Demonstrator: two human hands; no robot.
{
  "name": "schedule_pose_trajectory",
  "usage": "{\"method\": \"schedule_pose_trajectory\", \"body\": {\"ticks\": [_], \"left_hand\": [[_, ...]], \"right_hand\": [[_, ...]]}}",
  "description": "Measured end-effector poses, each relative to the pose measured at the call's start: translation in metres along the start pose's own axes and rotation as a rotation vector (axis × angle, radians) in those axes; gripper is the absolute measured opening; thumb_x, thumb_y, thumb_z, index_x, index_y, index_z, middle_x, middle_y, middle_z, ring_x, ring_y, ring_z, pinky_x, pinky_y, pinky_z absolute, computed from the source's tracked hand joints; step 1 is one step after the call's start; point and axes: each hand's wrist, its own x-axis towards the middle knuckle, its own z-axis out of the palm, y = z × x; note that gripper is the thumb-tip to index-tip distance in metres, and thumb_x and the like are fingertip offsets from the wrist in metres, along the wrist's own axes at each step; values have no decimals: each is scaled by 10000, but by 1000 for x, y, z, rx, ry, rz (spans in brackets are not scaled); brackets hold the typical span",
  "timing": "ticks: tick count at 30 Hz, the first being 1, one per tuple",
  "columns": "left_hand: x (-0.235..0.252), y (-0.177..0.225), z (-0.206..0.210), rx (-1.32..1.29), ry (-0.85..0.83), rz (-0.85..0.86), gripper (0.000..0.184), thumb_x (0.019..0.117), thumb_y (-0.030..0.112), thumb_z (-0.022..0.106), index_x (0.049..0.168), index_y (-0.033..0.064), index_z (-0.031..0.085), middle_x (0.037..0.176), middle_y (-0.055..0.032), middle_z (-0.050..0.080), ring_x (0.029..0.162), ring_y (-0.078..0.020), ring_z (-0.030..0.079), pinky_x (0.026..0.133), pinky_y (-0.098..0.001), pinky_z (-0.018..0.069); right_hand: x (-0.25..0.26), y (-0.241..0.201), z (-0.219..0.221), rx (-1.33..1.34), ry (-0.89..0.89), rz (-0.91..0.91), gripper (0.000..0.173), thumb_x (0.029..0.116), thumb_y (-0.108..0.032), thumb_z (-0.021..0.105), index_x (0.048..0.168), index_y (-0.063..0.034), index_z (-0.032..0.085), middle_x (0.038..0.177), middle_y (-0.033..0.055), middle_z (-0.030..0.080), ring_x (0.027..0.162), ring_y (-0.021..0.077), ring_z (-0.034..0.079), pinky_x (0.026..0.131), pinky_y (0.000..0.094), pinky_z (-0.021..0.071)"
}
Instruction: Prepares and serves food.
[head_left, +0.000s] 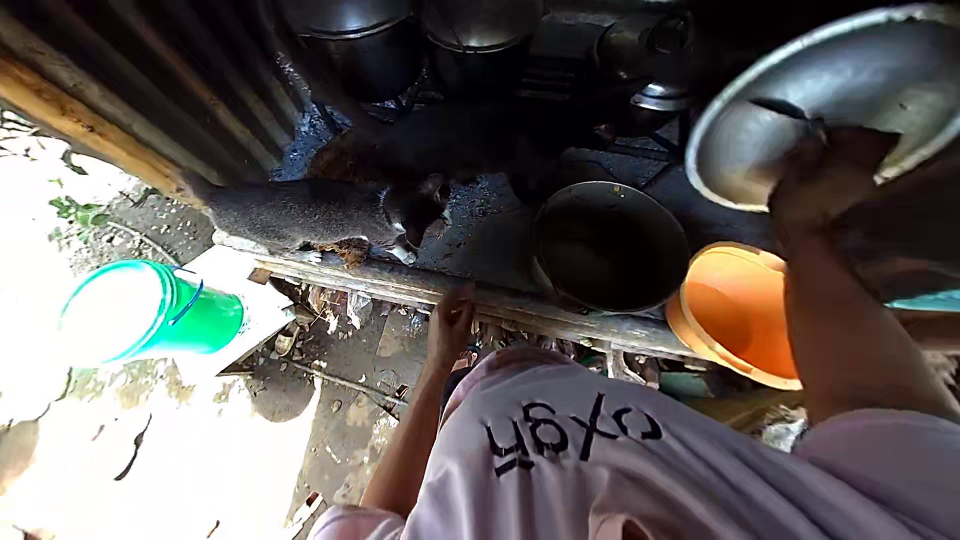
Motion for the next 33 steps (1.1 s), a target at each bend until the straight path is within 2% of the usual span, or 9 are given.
{"method": "schedule_pose_trajectory", "body": {"ticks": [3, 6, 11, 17, 21, 24, 26, 29, 33], "left_hand": [[20, 46, -3, 140, -39, 253, 333, 1018, 55, 561, 1323, -70, 611, 1289, -228, 661, 1131, -271, 685, 1002, -422, 548], [43, 98, -3, 237, 10, 524, 385, 1002, 151, 611, 1338, -37, 621, 1330, -207, 651, 1232, -283, 632, 1066, -443, 496], [72, 154, -5, 197, 143, 742, 692, 931, 358, 728, 1440, -59, 514, 1342, -221, 616, 1240, -286, 569, 1044, -407, 461], [80, 145, -27, -149, 69, 621, 197, 992, 60, 602, 1167, -27, 625, 925, 21, 665, 822, -29, 649, 776, -229, 573], [76, 141, -42, -305, 16, 496, 148, 1002, 38, 547, 1122, 34, 633, 924, 49, 697, 860, -52, 689, 815, -278, 600], [65, 145, -69, -348, 28, 480, 171, 991, 23, 536, 1108, 75, 648, 926, 77, 727, 861, -46, 706, 813, -276, 612], [59, 143, -91, -262, 4, 561, 201, 976, 21, 540, 1120, 94, 660, 940, 102, 730, 851, -24, 700, 800, -248, 606], [48, 134, -108, 138, 34, 683, 193, 984, 103, 584, 1152, 49, 663, 1003, 62, 669, 873, 17, 642, 784, -175, 558], [56, 103, -79, 602, 84, 713, 258, 976, 101, 573, 1110, -81, 697, 1068, -286, 655, 1050, -413, 618, 934, -525, 493]], "right_hand": [[-9, -42, 5, 338, 136, -164, 490, 1062, -305, 504, 1246, 143, 584, 1245, 348, 611, 1176, 396, 613, 1064, 445, 457], [-34, -101, 5, 657, 243, -330, 337, 1031, -193, 574, 1078, 141, 583, 1005, 184, 613, 915, 139, 602, 852, 273, 502], [-85, -181, -2, 989, -21, -385, 195, 1003, -106, 609, 1076, 73, 584, 957, 39, 627, 801, 2, 606, 759, 201, 542], [-118, -195, 14, 1022, -448, -358, 185, 956, -121, 692, 1025, 39, 630, 911, 20, 608, 769, -11, 554, 725, 163, 490], [-119, -182, 5, 1076, -580, -379, 291, 971, -105, 661, 1208, 50, 595, 928, -22, 623, 785, -20, 574, 737, 172, 518], [-106, -140, -3, 1003, -654, -224, 231, 1065, -152, 445, 1231, -45, 563, 908, -86, 564, 608, -67, 417, 537, 133, 371], [-98, -103, -1, 754, -715, -135, 239, 1086, -158, 410, 1192, -50, 595, 925, -33, 579, 595, -9, 421, 529, 190, 379], [-99, -72, 10, 232, -888, -91, 264, 1077, -107, 500, 1199, 22, 695, 1120, 251, 695, 985, 393, 665, 891, 614, 501], [-111, -79, 37, -238, -974, -48, 231, 991, -48, 603, 1196, 19, 686, 1251, 334, 637, 1172, 565, 598, 897, 750, 462]]}}
